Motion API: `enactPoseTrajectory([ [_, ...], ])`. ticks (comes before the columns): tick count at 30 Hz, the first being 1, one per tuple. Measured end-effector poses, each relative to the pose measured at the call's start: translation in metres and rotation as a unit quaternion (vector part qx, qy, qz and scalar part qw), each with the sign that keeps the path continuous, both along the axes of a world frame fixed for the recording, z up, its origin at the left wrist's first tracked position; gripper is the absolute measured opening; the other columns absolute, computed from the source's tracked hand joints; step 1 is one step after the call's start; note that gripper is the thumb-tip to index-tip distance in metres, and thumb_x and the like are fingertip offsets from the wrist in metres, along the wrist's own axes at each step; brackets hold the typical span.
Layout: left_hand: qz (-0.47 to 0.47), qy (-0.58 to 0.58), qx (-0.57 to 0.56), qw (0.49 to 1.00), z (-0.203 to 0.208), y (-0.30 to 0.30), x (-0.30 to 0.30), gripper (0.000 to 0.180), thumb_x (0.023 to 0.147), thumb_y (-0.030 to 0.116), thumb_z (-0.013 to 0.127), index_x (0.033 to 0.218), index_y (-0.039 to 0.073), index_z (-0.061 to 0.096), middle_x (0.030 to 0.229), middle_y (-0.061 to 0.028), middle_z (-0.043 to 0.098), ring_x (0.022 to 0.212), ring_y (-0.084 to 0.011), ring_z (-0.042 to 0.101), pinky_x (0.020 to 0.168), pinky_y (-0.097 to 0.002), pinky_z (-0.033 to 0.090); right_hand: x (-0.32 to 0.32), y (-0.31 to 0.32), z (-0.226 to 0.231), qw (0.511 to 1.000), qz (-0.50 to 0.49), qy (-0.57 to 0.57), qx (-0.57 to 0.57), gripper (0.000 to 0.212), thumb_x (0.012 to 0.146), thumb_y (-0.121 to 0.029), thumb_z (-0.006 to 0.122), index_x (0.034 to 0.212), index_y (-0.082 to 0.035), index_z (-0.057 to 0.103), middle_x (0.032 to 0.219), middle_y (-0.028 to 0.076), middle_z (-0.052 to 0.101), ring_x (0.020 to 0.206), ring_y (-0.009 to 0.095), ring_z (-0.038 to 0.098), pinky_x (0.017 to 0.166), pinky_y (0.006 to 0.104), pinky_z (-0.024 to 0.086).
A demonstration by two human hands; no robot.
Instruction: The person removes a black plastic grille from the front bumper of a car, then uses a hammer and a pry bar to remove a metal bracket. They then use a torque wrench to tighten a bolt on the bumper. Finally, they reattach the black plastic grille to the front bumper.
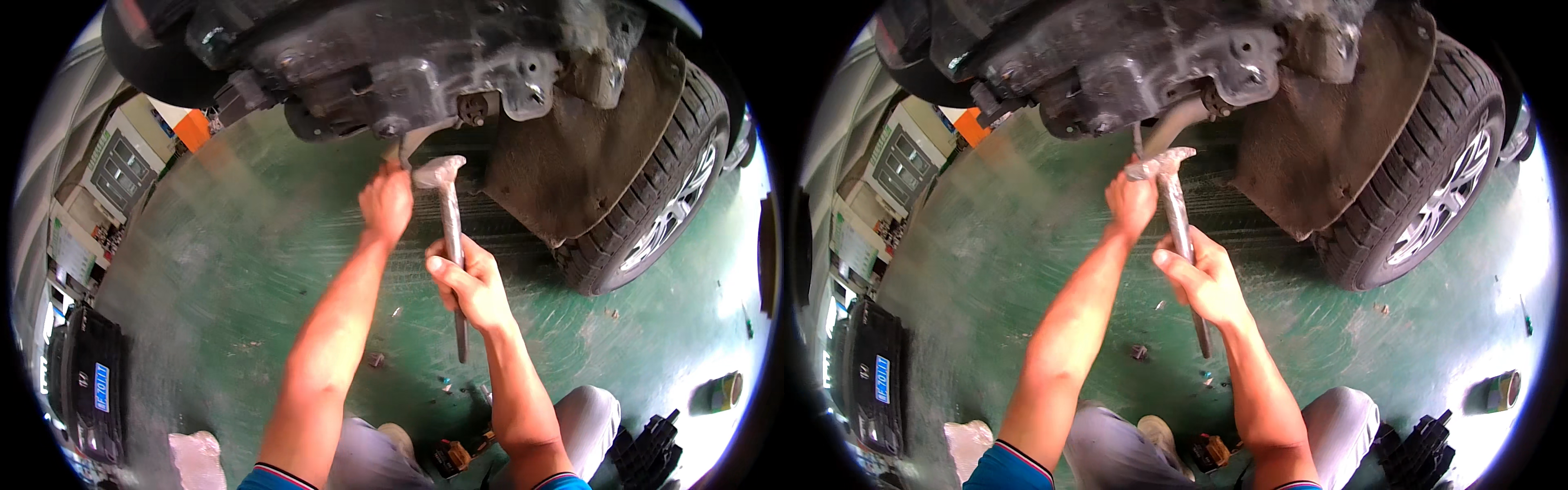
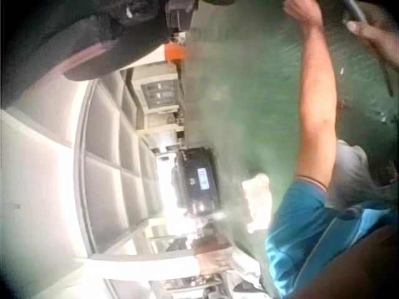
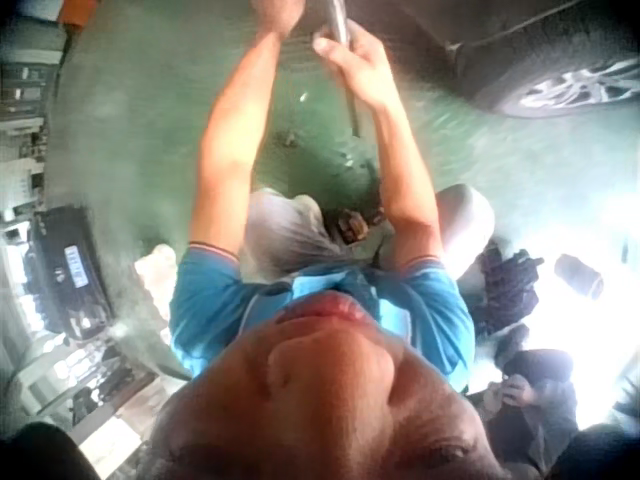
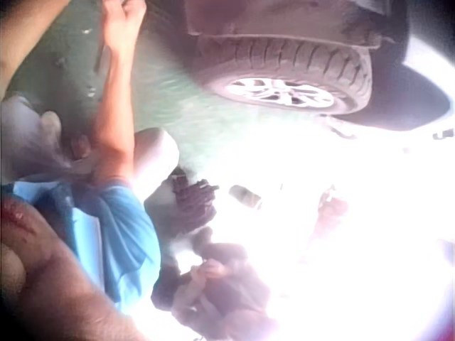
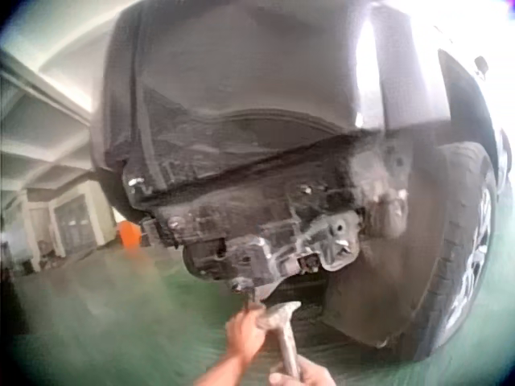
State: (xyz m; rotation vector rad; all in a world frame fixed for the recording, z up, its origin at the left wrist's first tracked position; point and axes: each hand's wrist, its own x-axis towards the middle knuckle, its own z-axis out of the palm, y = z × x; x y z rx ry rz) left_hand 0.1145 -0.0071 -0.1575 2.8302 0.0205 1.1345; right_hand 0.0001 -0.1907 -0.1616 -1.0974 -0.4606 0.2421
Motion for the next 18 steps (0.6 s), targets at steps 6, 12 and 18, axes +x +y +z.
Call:
enactPoseTrajectory([
  [6, 0.12, 0.088, 0.119, 0.982, 0.053, 0.046, 0.023, 0.029, 0.096, 0.024, 0.043, 0.094, 0.003, 0.063, 0.092, -0.018, 0.07, 0.081, -0.0389, 0.069, 0.07, -0.0506, 0.054, 0.021, 0.023, 0.011, 0.996, 0.045, 0.056, 0.058, 0.017, 0.089, -0.017, 0.065, 0.089, -0.004, 0.054, 0.059, -0.003, 0.046, 0.043, 0.006, 0.038, 0.04, 0.0221, 0.03],
  [12, 0.169, 0.092, 0.01, 0.981, 0.043, 0.025, 0.025, 0.034, 0.098, 0.03, 0.041, 0.099, 0.003, 0.062, 0.103, -0.0199, 0.068, 0.088, -0.0418, 0.067, 0.077, -0.0509, 0.053, 0.048, 0.03, 0.022, 0.992, 0.075, 0.035, 0.095, 0.016, 0.091, -0.017, 0.065, 0.088, -0.008, 0.052, 0.06, -0.007, 0.042, 0.044, 0.003, 0.033, 0.039, 0.0227, 0.025],
  [18, 0.141, 0.109, 0.022, 0.984, 0.049, 0.032, 0.018, 0.035, 0.096, 0.031, 0.045, 0.095, 0.004, 0.067, 0.099, -0.0205, 0.069, 0.088, -0.0409, 0.067, 0.078, -0.0504, 0.053, 0.047, 0.03, 0.021, 0.993, 0.102, -0.001, 0.062, 0.015, 0.089, -0.015, 0.065, 0.085, -0.007, 0.053, 0.059, -0.007, 0.044, 0.045, 0.003, 0.035, 0.04, 0.0226, 0.025],
])
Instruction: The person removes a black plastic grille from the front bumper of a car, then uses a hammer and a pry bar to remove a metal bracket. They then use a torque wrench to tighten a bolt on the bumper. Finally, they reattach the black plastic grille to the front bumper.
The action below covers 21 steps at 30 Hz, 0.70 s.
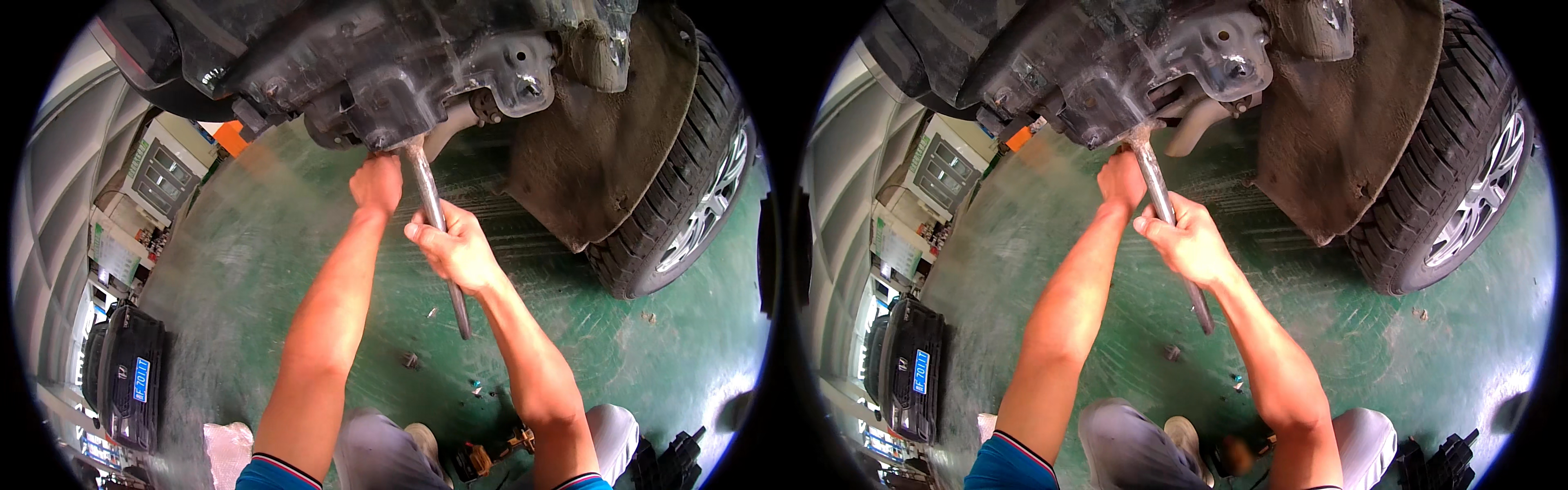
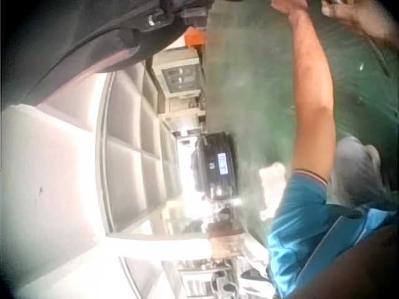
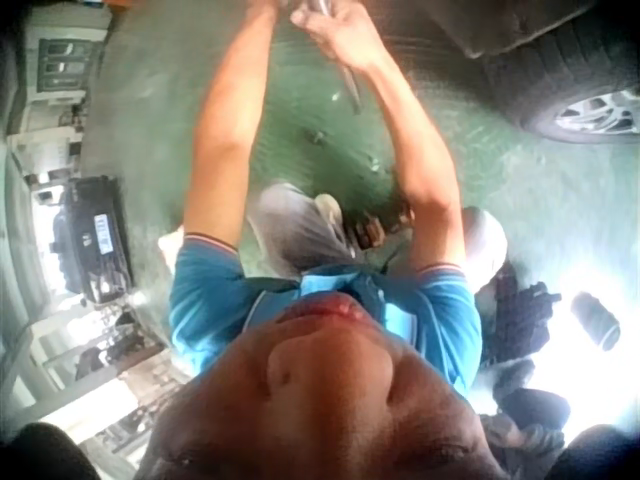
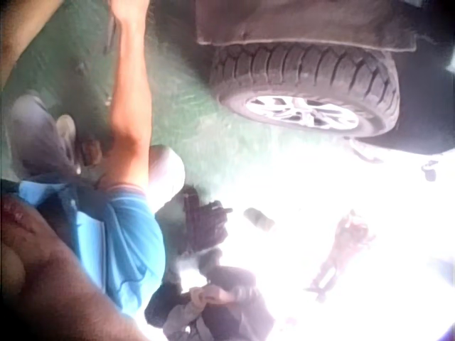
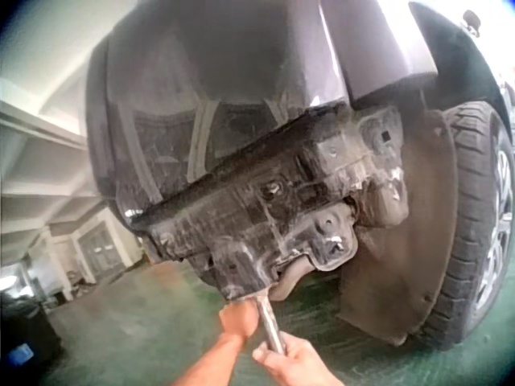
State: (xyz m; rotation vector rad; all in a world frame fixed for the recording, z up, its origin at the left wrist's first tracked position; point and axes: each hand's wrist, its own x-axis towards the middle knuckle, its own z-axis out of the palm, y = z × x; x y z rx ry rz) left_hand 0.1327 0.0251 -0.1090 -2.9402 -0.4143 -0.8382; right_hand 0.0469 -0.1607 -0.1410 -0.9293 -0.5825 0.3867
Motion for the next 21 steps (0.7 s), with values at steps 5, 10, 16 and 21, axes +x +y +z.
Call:
enactPoseTrajectory([
  [5, -0.016, -0.004, 0.008, 1.0, -0.001, 0.004, 0.003, 0.034, 0.095, 0.028, 0.046, 0.091, 0.004, 0.069, 0.093, -0.0196, 0.07, 0.084, -0.0414, 0.067, 0.075, -0.0506, 0.054, -0.001, 0.003, -0.001, 1.0, 0.028, 0.005, 0.012, 0.014, 0.089, -0.015, 0.065, 0.087, -0.006, 0.054, 0.059, -0.007, 0.044, 0.045, 0.003, 0.036, 0.04, 0.0224, 0.025],
  [10, -0.008, -0.044, -0.013, 0.999, -0.006, 0.005, 0.008, 0.034, 0.097, 0.035, 0.047, 0.105, 0.004, 0.059, 0.11, -0.0214, 0.064, 0.09, -0.0449, 0.064, 0.077, -0.0555, 0.05, 0.01, 0.008, -0.032, 0.989, -0.041, 0.127, 0.056, 0.012, 0.089, -0.015, 0.065, 0.09, -0.007, 0.056, 0.06, -0.005, 0.045, 0.043, 0.005, 0.037, 0.038, 0.0219, 0.029],
  [16, -0.025, -0.016, -0.035, 0.999, -0.011, 0.012, 0.001, 0.034, 0.098, 0.035, 0.046, 0.106, 0.005, 0.059, 0.115, -0.0217, 0.061, 0.093, -0.0448, 0.062, 0.079, -0.0545, 0.049, -0.024, 0.019, -0.005, 0.995, -0.098, 0.033, 0.006, 0.011, 0.089, -0.012, 0.064, 0.084, -0.008, 0.055, 0.059, -0.004, 0.045, 0.045, 0.006, 0.039, 0.04, 0.0227, 0.031],
  [21, -0.021, -0.014, -0.038, 0.999, 0.002, 0.007, 0.002, 0.036, 0.098, 0.037, 0.047, 0.104, 0.003, 0.06, 0.109, -0.0218, 0.064, 0.094, -0.0457, 0.062, 0.079, -0.0545, 0.049, -0.014, 0.012, -0.032, 0.99, -0.065, 0.121, 0.031, 0.017, 0.088, -0.013, 0.066, 0.081, -0.009, 0.051, 0.059, -0.007, 0.044, 0.042, 0.003, 0.034, 0.037, 0.023, 0.025],
])
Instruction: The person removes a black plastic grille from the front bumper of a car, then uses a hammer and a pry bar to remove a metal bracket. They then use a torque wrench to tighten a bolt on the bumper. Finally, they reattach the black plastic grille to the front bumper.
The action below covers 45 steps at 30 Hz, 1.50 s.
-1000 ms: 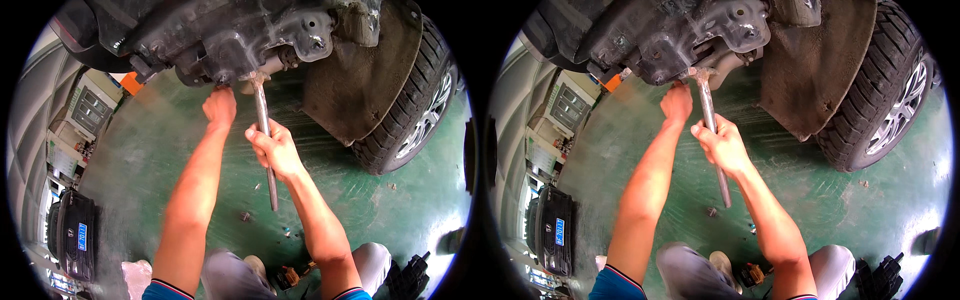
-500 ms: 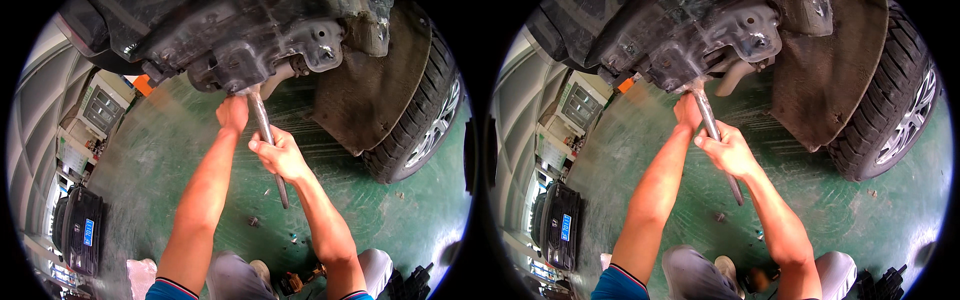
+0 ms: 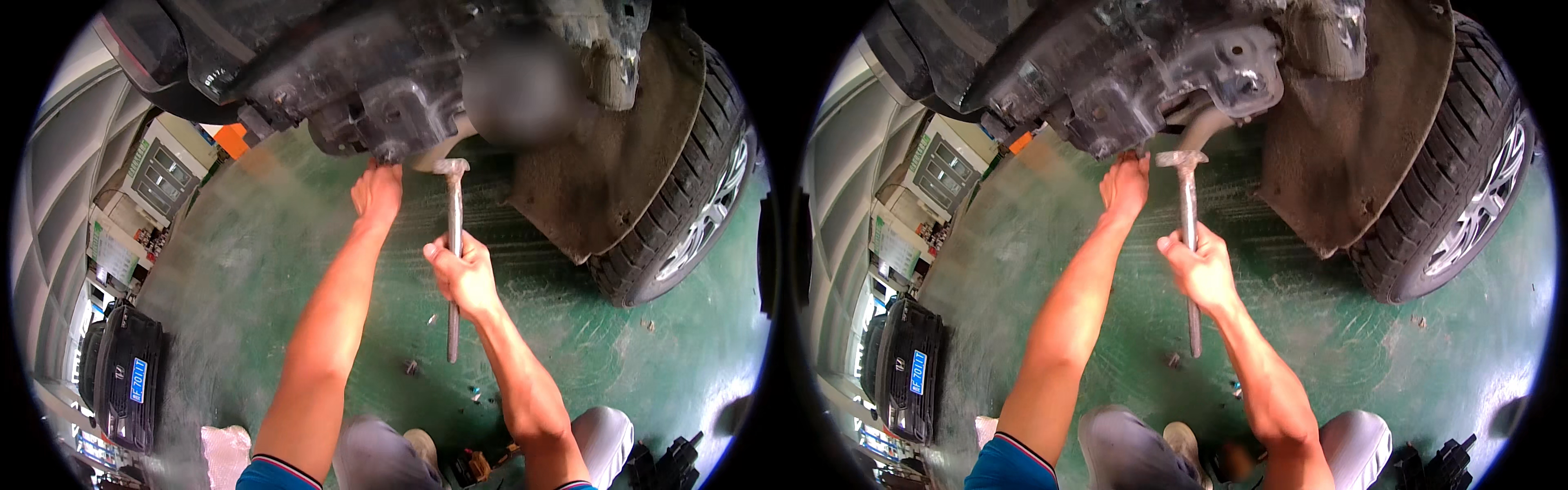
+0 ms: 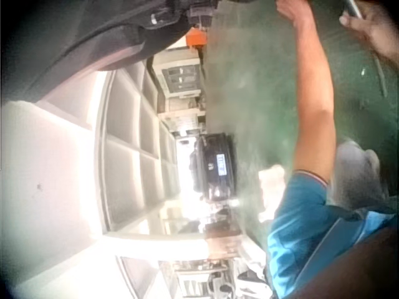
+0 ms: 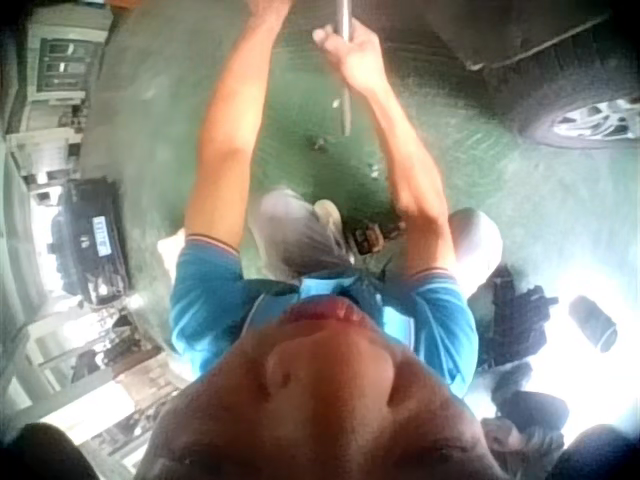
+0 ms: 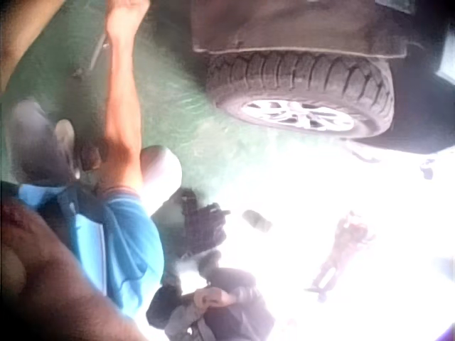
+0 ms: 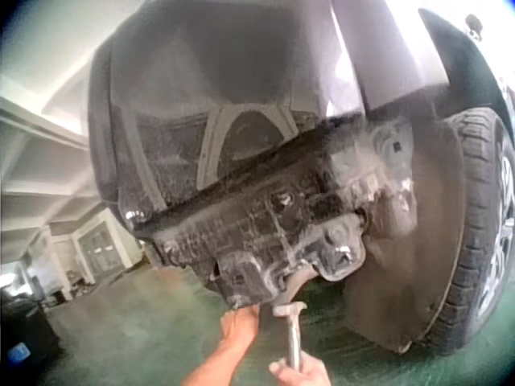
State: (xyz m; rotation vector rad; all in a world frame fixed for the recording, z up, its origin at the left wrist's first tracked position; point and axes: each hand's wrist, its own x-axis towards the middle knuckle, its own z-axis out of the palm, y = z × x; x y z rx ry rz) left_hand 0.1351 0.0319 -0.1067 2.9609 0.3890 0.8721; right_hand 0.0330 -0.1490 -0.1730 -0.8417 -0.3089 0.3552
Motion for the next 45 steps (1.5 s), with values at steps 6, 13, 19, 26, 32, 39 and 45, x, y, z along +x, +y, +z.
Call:
enactPoseTrajectory([
  [6, -0.035, -0.038, -0.02, 0.998, -0.012, -0.013, -0.007, 0.038, 0.098, 0.039, 0.046, 0.106, 0.003, 0.059, 0.116, -0.0203, 0.062, 0.094, -0.0458, 0.062, 0.08, -0.0548, 0.049, 0.028, 0.003, -0.022, 0.988, -0.021, 0.151, 0.03, 0.014, 0.087, -0.012, 0.065, 0.082, -0.007, 0.053, 0.058, -0.007, 0.043, 0.044, 0.004, 0.034, 0.038, 0.0233, 0.026],
  [13, -0.036, -0.022, -0.011, 0.999, -0.015, 0.004, -0.014, 0.036, 0.098, 0.037, 0.045, 0.105, 0.004, 0.06, 0.116, -0.0205, 0.063, 0.096, -0.0453, 0.062, 0.081, -0.0539, 0.05, -0.003, 0.001, 0.025, 0.993, -0.024, -0.091, -0.073, 0.016, 0.085, -0.015, 0.067, 0.08, -0.006, 0.055, 0.061, -0.004, 0.049, 0.048, 0.004, 0.043, 0.041, 0.0237, 0.033],
  [19, -0.034, -0.01, -0.007, 0.999, -0.015, -0.003, -0.016, 0.034, 0.097, 0.035, 0.047, 0.106, 0.005, 0.06, 0.115, -0.0193, 0.062, 0.094, -0.0441, 0.063, 0.081, -0.054, 0.049, 0.007, 0.0, 0.021, 1.0, 0.021, -0.016, -0.002, 0.014, 0.087, -0.011, 0.066, 0.082, -0.006, 0.054, 0.057, -0.004, 0.046, 0.04, 0.005, 0.038, 0.035, 0.0229, 0.028],
  [26, -0.041, -0.007, -0.011, 0.999, -0.014, -0.004, -0.017, 0.031, 0.098, 0.034, 0.048, 0.108, 0.007, 0.06, 0.115, -0.0158, 0.062, 0.096, -0.041, 0.064, 0.081, -0.0523, 0.05, -0.008, -0.01, 0.042, 0.996, 0.037, -0.082, -0.021, 0.015, 0.087, -0.01, 0.065, 0.081, -0.006, 0.052, 0.054, -0.004, 0.044, 0.038, 0.005, 0.036, 0.035, 0.0235, 0.026],
  [32, -0.006, 0.006, 0.008, 1.0, -0.015, -0.006, -0.017, 0.032, 0.098, 0.035, 0.048, 0.11, 0.007, 0.058, 0.116, -0.0156, 0.061, 0.094, -0.041, 0.064, 0.08, -0.053, 0.05, -0.002, -0.009, 0.025, 0.996, 0.053, -0.071, -0.003, 0.011, 0.087, -0.011, 0.065, 0.086, -0.005, 0.056, 0.058, -0.004, 0.046, 0.041, 0.005, 0.038, 0.037, 0.0237, 0.028],
  [39, -0.041, -0.031, -0.013, 0.999, -0.009, -0.012, -0.019, 0.038, 0.098, 0.039, 0.046, 0.107, 0.005, 0.06, 0.116, -0.0167, 0.06, 0.093, -0.0442, 0.062, 0.079, -0.0541, 0.049, 0.034, 0.0, -0.041, 0.982, -0.048, 0.176, 0.053, 0.007, 0.089, -0.009, 0.059, 0.088, -0.002, 0.058, 0.061, -0.004, 0.045, 0.044, 0.006, 0.036, 0.038, 0.0233, 0.03],
  [45, -0.008, -0.008, -0.012, 1.0, -0.015, 0.007, -0.021, 0.034, 0.097, 0.038, 0.05, 0.108, 0.008, 0.061, 0.119, -0.0143, 0.058, 0.092, -0.0423, 0.064, 0.079, -0.0532, 0.05, -0.009, 0.009, 0.036, 0.995, -0.041, -0.079, -0.034, 0.015, 0.087, -0.013, 0.065, 0.08, -0.008, 0.053, 0.06, -0.004, 0.048, 0.045, 0.004, 0.043, 0.039, 0.0241, 0.033],
])
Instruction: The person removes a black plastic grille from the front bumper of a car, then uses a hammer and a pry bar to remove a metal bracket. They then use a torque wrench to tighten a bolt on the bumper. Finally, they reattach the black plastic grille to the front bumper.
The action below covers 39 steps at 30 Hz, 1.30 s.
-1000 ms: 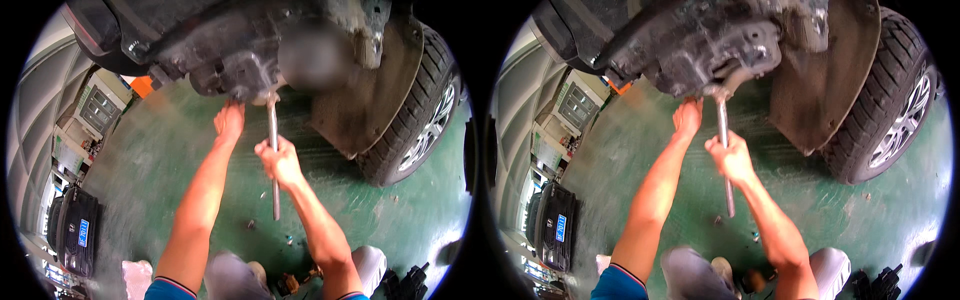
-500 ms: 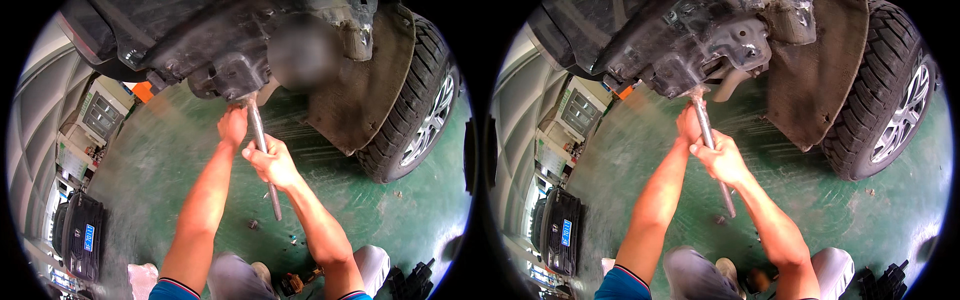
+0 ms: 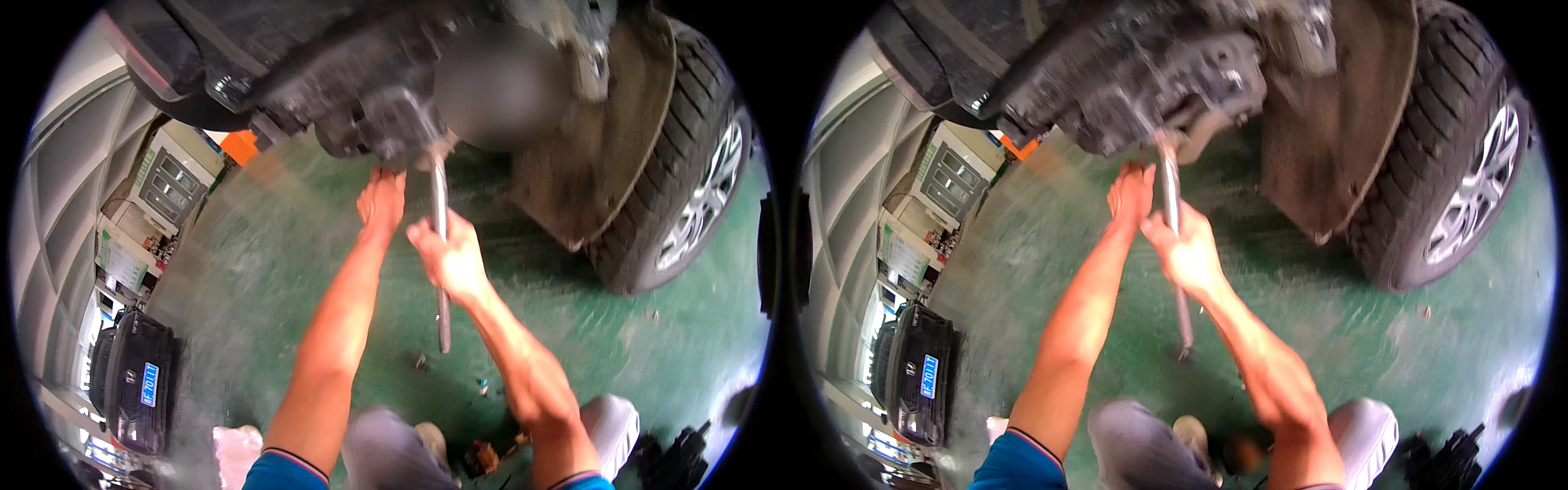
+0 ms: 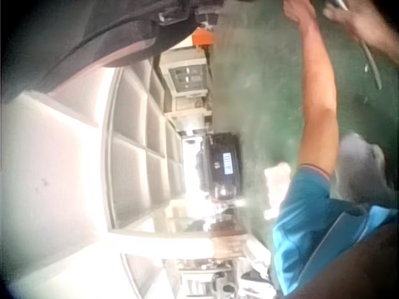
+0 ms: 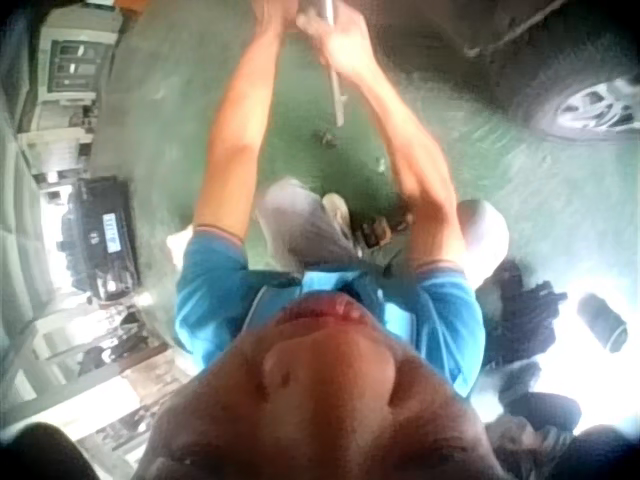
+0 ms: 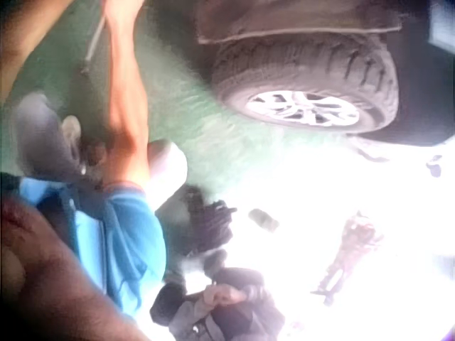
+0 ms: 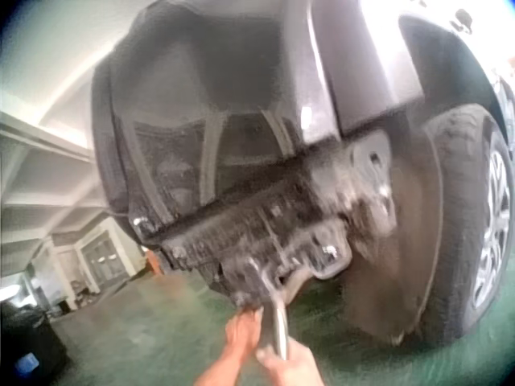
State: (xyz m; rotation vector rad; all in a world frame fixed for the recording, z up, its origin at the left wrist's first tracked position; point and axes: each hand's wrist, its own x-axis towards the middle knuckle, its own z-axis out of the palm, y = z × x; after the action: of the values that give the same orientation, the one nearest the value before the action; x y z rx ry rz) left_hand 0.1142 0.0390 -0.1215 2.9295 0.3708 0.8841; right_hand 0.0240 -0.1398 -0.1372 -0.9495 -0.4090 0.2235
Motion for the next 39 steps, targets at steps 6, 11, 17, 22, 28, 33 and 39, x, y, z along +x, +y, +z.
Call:
enactPoseTrajectory([
  [6, -0.028, -0.02, -0.004, 0.999, 0.002, -0.014, 0.001, 0.037, 0.097, 0.039, 0.049, 0.107, 0.005, 0.06, 0.117, -0.0165, 0.06, 0.095, -0.045, 0.061, 0.08, -0.0541, 0.049, 0.028, -0.006, -0.067, 0.988, 0.004, 0.152, 0.006, 0.009, 0.085, -0.009, 0.065, 0.083, -0.005, 0.057, 0.059, -0.004, 0.045, 0.043, 0.006, 0.038, 0.038, 0.0243, 0.029],
  [11, -0.027, -0.018, 0.004, 0.999, -0.009, -0.01, -0.002, 0.032, 0.095, 0.037, 0.053, 0.11, 0.009, 0.062, 0.114, -0.0143, 0.061, 0.093, -0.041, 0.064, 0.078, -0.0504, 0.052, 0.006, -0.008, -0.028, 0.997, 0.013, 0.075, -0.014, 0.004, 0.084, -0.005, 0.061, 0.086, -0.002, 0.06, 0.069, 0.001, 0.056, 0.06, 0.01, 0.052, 0.055, 0.0264, 0.043],
  [17, -0.085, -0.008, -0.008, 0.996, -0.003, 0.004, 0.012, 0.036, 0.092, 0.043, 0.054, 0.107, 0.012, 0.065, 0.121, -0.0133, 0.06, 0.096, -0.0397, 0.063, 0.081, -0.0504, 0.05, -0.006, 0.002, -0.018, 0.994, 0.02, -0.084, -0.063, 0.009, 0.084, -0.008, 0.065, 0.081, -0.004, 0.057, 0.07, -0.001, 0.056, 0.063, 0.008, 0.051, 0.057, 0.0264, 0.043],
  [22, -0.052, -0.034, -0.017, 0.998, -0.01, -0.009, -0.004, 0.032, 0.096, 0.037, 0.05, 0.112, 0.011, 0.061, 0.117, -0.0129, 0.06, 0.095, -0.04, 0.064, 0.081, -0.0515, 0.051, 0.001, -0.001, -0.026, 0.994, 0.065, 0.092, 0.009, 0.014, 0.087, -0.009, 0.065, 0.084, -0.006, 0.051, 0.057, -0.004, 0.042, 0.042, 0.005, 0.034, 0.036, 0.0229, 0.026],
  [28, -0.059, -0.045, -0.031, 0.997, -0.016, -0.006, -0.005, 0.031, 0.095, 0.036, 0.052, 0.108, 0.01, 0.063, 0.11, -0.0122, 0.063, 0.089, -0.0386, 0.066, 0.074, -0.051, 0.053, 0.0, -0.003, 0.007, 0.998, 0.063, -0.011, -0.007, 0.015, 0.087, -0.01, 0.067, 0.085, -0.005, 0.053, 0.055, -0.004, 0.043, 0.039, 0.005, 0.032, 0.035, 0.0225, 0.026],
  [33, -0.056, -0.026, -0.058, 0.996, -0.016, -0.006, 0.0, 0.033, 0.096, 0.038, 0.049, 0.11, 0.011, 0.063, 0.111, -0.0125, 0.063, 0.093, -0.0381, 0.064, 0.078, -0.0507, 0.052, 0.004, -0.01, 0.002, 0.997, 0.075, 0.002, -0.007, 0.01, 0.088, -0.009, 0.065, 0.088, -0.005, 0.055, 0.056, -0.007, 0.042, 0.04, 0.003, 0.033, 0.036, 0.0226, 0.023],
  [39, -0.049, 0.001, -0.076, 0.996, -0.007, -0.021, 0.005, 0.036, 0.096, 0.04, 0.049, 0.113, 0.01, 0.062, 0.118, -0.0129, 0.063, 0.096, -0.0383, 0.064, 0.079, -0.0503, 0.052, 0.025, -0.017, -0.024, 0.985, 0.002, 0.171, 0.013, 0.004, 0.089, -0.008, 0.055, 0.088, -0.005, 0.057, 0.057, -0.007, 0.036, 0.044, 0.004, 0.031, 0.038, 0.0217, 0.024],
])
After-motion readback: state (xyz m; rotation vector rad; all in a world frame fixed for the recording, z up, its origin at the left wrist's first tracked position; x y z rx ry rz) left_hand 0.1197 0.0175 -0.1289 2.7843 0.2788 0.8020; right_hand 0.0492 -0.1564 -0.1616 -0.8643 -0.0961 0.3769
